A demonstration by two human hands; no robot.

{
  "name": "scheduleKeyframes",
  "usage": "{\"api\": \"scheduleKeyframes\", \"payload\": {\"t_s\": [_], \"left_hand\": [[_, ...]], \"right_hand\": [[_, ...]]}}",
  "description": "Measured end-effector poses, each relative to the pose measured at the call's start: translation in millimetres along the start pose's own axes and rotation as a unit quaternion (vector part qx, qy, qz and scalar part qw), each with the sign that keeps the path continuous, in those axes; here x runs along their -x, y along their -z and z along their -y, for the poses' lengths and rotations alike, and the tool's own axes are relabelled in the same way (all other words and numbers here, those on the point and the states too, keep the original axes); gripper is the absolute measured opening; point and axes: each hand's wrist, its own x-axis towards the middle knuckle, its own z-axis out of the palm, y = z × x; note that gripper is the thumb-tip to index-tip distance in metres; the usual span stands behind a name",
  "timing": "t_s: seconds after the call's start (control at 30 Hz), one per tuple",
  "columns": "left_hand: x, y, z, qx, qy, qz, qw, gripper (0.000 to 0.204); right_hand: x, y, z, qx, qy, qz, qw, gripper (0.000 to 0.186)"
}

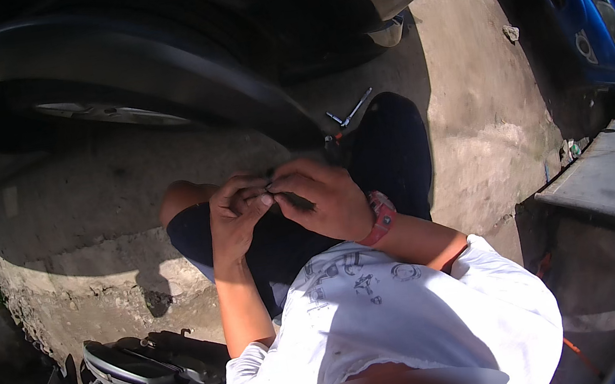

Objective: The person installs a black plastic wheel arch liner into the front wheel well of a car, aligning it and securing it with fasteners. They then use a power drill to tighten bolts on the front bumper area.

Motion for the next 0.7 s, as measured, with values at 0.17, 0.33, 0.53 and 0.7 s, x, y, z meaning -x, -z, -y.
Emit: {"api": "scheduleKeyframes", "payload": {"t_s": [0.17,0.33,0.53,0.7], "left_hand": [[0,-27,8,0.04,0.045,-0.055,0.997,0.024],[-3,-49,18,0.004,-0.014,-0.077,0.997,0.02],[-4,-63,19,-0.074,-0.072,-0.125,0.987,0.015],[-4,-58,12,-0.103,-0.056,-0.097,0.988,0.016]], "right_hand": [[11,8,-7,-0.008,-0.027,-0.037,0.999,0.024],[10,16,-8,0.001,-0.033,-0.065,0.997,0.021],[8,22,-6,-0.005,-0.067,-0.076,0.995,0.023],[6,21,-5,-0.004,-0.056,-0.07,0.996,0.023]]}}
